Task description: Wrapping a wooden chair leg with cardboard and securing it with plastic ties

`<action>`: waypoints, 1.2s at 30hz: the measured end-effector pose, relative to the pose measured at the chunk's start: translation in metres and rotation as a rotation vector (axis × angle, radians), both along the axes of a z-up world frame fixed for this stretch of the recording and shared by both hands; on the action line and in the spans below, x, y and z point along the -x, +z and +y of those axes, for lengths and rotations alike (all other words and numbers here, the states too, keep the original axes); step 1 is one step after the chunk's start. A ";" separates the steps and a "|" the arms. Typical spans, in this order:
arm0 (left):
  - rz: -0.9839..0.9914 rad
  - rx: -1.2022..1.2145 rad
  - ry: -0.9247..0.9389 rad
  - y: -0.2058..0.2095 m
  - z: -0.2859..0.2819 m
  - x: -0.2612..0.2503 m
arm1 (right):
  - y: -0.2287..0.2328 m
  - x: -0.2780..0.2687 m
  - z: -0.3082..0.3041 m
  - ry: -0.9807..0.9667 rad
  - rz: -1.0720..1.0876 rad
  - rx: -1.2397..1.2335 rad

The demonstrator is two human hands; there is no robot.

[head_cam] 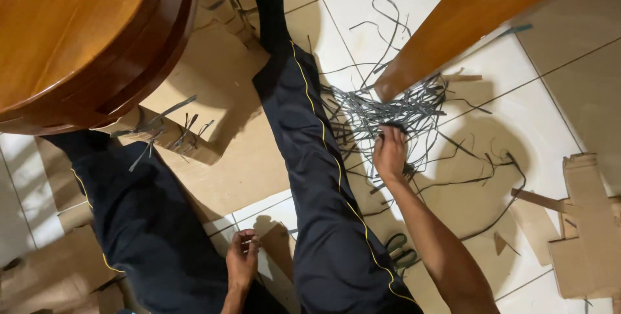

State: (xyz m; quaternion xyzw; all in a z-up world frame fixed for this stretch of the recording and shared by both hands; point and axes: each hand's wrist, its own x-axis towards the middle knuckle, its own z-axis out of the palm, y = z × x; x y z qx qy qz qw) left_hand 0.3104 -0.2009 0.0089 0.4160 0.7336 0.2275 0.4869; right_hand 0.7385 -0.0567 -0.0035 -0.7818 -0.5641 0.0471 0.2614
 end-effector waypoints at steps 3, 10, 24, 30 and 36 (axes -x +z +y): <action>-0.063 -0.026 0.075 -0.001 -0.004 -0.001 | -0.012 -0.001 0.009 0.011 -0.113 0.120; -0.116 0.038 0.089 -0.014 -0.009 -0.001 | -0.017 -0.022 -0.029 -0.050 0.088 -0.049; -0.389 -0.092 0.122 0.024 -0.008 -0.033 | 0.107 0.084 -0.090 -0.068 0.301 -0.354; -0.399 -0.011 0.103 0.151 0.029 -0.060 | 0.179 0.209 -0.087 0.442 0.500 -0.005; -0.203 -0.410 0.171 0.140 0.038 -0.023 | 0.201 0.260 -0.093 0.649 0.606 0.254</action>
